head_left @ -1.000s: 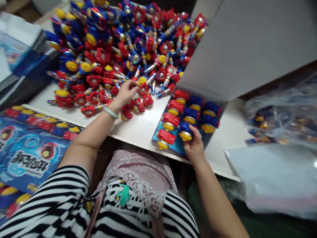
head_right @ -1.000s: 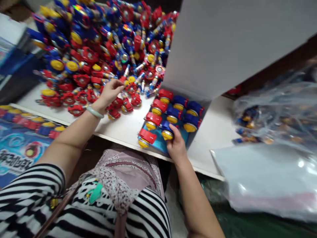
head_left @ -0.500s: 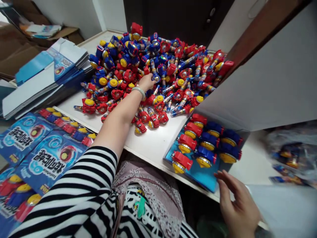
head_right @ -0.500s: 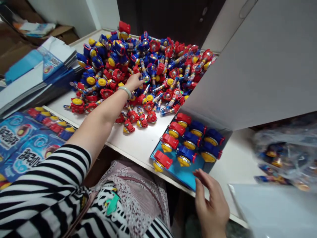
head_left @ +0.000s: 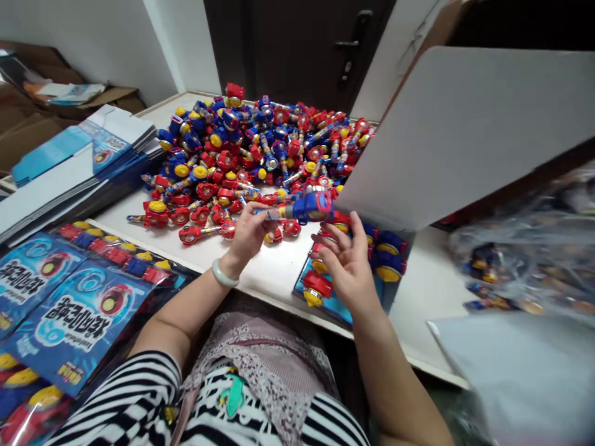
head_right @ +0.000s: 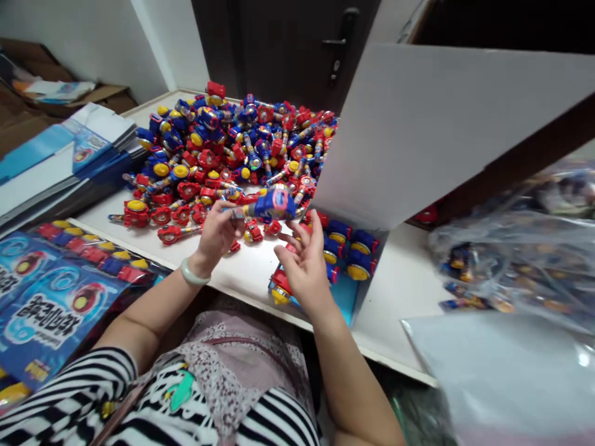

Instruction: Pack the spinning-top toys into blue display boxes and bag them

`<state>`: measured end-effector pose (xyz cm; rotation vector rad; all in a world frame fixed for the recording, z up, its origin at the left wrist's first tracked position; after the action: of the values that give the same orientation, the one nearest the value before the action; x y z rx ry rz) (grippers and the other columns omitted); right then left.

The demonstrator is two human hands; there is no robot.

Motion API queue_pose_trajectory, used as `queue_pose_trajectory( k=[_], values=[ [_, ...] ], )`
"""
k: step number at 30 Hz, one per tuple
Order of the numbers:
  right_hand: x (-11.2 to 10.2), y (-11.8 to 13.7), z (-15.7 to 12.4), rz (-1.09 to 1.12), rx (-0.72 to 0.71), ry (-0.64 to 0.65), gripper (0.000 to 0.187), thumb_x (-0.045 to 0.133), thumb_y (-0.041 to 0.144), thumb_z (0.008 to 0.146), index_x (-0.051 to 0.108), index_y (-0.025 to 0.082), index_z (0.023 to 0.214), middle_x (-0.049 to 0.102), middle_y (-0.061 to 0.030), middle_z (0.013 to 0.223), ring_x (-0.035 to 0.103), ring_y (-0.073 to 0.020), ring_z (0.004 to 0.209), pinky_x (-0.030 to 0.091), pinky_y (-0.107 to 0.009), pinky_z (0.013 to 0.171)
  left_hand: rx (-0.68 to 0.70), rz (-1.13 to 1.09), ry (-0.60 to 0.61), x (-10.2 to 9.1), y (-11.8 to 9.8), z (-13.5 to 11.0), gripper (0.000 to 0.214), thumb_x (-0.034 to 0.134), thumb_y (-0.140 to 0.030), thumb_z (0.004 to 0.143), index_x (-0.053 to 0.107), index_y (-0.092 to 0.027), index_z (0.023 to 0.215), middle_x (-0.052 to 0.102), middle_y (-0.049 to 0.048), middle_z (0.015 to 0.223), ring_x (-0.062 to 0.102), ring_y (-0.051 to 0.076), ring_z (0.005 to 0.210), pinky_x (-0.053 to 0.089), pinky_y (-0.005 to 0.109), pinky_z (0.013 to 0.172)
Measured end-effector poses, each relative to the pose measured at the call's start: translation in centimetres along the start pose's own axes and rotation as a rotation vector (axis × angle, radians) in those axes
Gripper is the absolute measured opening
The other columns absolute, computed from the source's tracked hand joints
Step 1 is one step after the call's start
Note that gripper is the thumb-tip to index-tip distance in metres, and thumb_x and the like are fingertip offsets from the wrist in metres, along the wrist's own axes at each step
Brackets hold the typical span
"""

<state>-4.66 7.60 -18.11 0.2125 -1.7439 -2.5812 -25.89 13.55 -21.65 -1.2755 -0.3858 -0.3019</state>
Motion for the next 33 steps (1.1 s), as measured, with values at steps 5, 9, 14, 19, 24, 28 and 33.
queue_pose_trajectory(
  k=[5, 9, 14, 19, 24, 28, 33],
  values=[
    [-1.2, 0.1, -1.9, 0.09, 0.016, -0.184, 0.085, 0.066, 0.055, 0.091, 0.017, 0.034, 0.158, 0.059, -0.0112, 0.139, 0.072, -0.0221, 0.103, 0.069, -0.039, 0.081, 0.727, 0.403, 0.362, 6.6, -3.7, -7.8, 0.026, 0.076, -0.015, 0.082, 0.059, -0.026, 0.099, 0.069, 0.0044, 0.106, 0.07, 0.016, 0.092, 0.06, 0.03, 0.076],
    [-6.6, 2.2, -5.0, -0.051, -0.07, -0.406, 0.081, 0.079, 0.054, 0.08, 0.038, 0.031, 0.146, 0.055, -0.0086, 0.139, 0.063, -0.0251, 0.123, 0.057, -0.047, 0.108, 0.947, 0.56, 0.669, 10.0, -2.9, -11.5, 0.039, 0.077, -0.022, 0.085, 0.058, -0.023, 0.12, 0.066, 0.0109, 0.115, 0.067, 0.019, 0.102, 0.06, 0.032, 0.08],
    [-14.3, 4.5, -11.8, -0.474, -0.323, -0.633, 0.09, 0.09, 0.053, 0.067, 0.042, 0.03, 0.139, 0.044, -0.0099, 0.142, 0.053, -0.0301, 0.133, 0.047, -0.051, 0.116, 0.698, 0.603, 0.524, 6.4, -2.8, -8.0, 0.047, 0.073, -0.031, 0.091, 0.055, -0.024, 0.134, 0.067, 0.0093, 0.109, 0.065, 0.016, 0.085, 0.056, 0.029, 0.074],
    [-10.9, -0.3, -15.1, -0.639, -0.392, -0.426, 0.071, 0.083, 0.036, 0.078, 0.046, 0.03, 0.138, 0.058, -0.0076, 0.123, 0.066, -0.0231, 0.107, 0.06, -0.04, 0.093, 0.664, 0.775, 0.721, 7.7, -0.6, -9.9, 0.036, 0.074, -0.037, 0.09, 0.065, -0.021, 0.122, 0.063, 0.0034, 0.088, 0.058, 0.013, 0.073, 0.049, 0.026, 0.066],
    [-7.6, -1.8, -14.3, -0.721, -0.39, -0.32, 0.067, 0.066, 0.025, 0.09, 0.035, 0.031, 0.149, 0.061, -0.0093, 0.125, 0.066, -0.0236, 0.112, 0.06, -0.041, 0.094, 0.625, 0.821, 0.711, 9.3, 1.5, -11.0, 0.029, 0.066, -0.036, 0.096, 0.068, -0.019, 0.119, 0.059, 0.0024, 0.083, 0.055, 0.013, 0.071, 0.043, 0.024, 0.063],
    [-6.1, -2.2, -13.0, -0.748, -0.369, -0.102, 0.067, 0.062, 0.019, 0.09, 0.036, 0.035, 0.151, 0.063, -0.0082, 0.125, 0.067, -0.0226, 0.111, 0.061, -0.039, 0.091, 0.59, 0.801, 0.707, 9.6, 2.0, -11.0, 0.027, 0.064, -0.037, 0.097, 0.067, -0.02, 0.119, 0.06, 0.0025, 0.085, 0.055, 0.012, 0.071, 0.044, 0.023, 0.064],
    [-6.3, -5.1, -12.9, -0.823, -0.296, -0.124, 0.068, 0.062, 0.021, 0.089, 0.04, 0.032, 0.152, 0.066, -0.0096, 0.126, 0.068, -0.0272, 0.113, 0.06, -0.049, 0.098, 0.552, 0.831, 0.779, 9.0, 3.0, -10.6, 0.037, 0.055, -0.041, 0.101, 0.062, -0.019, 0.13, 0.063, 0.006, 0.092, 0.06, 0.015, 0.079, 0.049, 0.027, 0.071]
  ],
)
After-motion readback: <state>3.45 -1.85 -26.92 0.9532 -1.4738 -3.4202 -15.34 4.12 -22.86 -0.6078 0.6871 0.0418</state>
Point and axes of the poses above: each hand's wrist, its own z-axis towards the middle knuckle, its own x-axis out of the palm, y = z × x, the point moved 10 cm from there along z, towards the middle knuckle
